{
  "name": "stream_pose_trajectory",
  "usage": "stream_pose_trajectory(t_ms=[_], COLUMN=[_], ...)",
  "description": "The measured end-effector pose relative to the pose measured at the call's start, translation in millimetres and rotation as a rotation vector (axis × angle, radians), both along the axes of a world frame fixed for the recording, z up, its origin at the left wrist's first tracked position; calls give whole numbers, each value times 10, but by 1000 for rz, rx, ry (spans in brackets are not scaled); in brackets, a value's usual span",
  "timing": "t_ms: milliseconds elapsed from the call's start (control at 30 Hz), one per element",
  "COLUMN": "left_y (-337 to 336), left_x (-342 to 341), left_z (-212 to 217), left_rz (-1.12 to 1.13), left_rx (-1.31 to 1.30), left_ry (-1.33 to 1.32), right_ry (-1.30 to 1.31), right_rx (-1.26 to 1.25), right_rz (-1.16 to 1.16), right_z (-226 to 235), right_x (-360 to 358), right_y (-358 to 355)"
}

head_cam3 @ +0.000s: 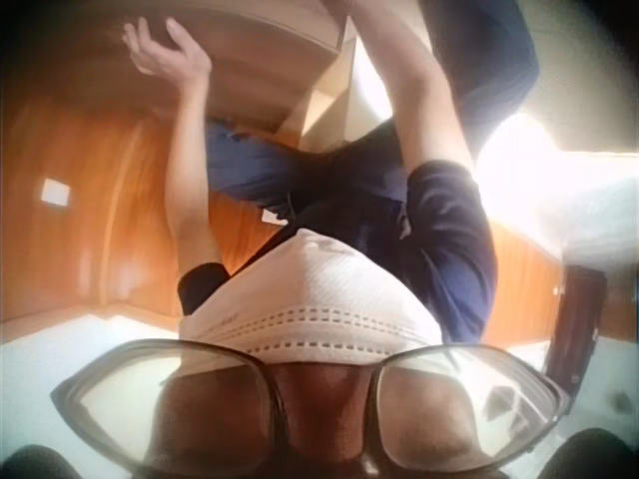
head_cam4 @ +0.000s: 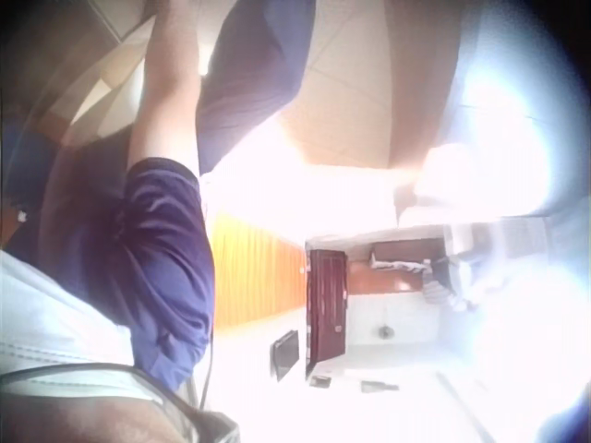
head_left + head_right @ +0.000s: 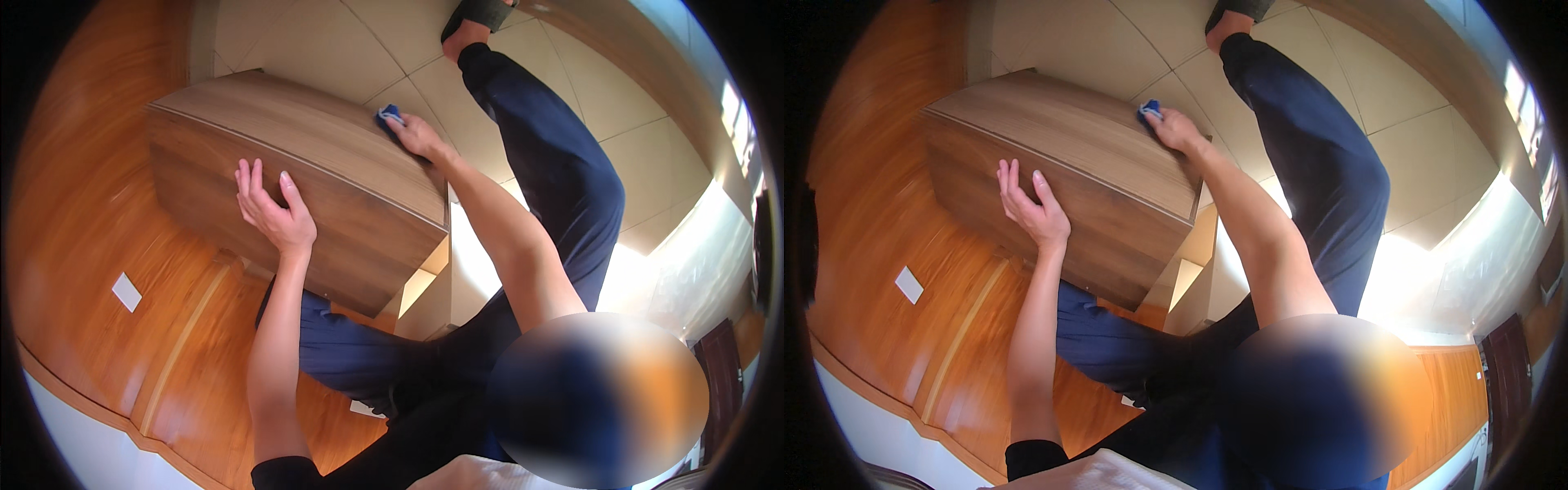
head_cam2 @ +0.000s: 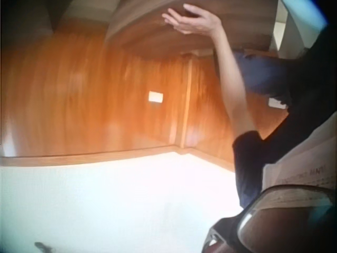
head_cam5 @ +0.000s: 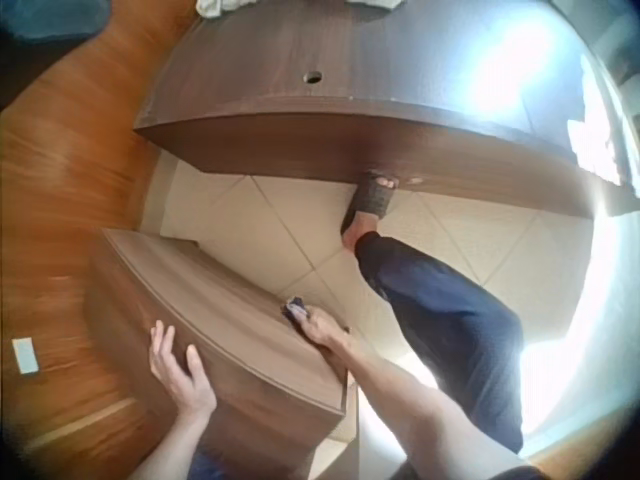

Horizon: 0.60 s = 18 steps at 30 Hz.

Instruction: The person wipes the surfaces of a wooden cabinet using a blue cloth. They clean the top, sides, and edges of the cabinet while sitting on the floor.

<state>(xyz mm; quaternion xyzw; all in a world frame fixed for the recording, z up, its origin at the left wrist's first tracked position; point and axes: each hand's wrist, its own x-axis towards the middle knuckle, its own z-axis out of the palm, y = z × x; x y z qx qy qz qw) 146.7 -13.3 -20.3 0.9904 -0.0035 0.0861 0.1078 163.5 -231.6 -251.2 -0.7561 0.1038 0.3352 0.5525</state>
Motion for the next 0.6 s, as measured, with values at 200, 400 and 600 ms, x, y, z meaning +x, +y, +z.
stream_pose_trajectory(t_ms=[200,400,600], left_y=[-37,-61,-10], left_x=[66,80,36], left_z=[-11,-13,-26], left_rz=[30,25,3], left_rx=[-16,-9,-5], left_ry=[-55,-60,-23], right_ry=[-194,-320,-189], right_rx=[370,440,225], right_rz=[-29,-53,-9], right_z=[1429,1595,608], right_x=[629,751,515], right_y=[549,734,507])
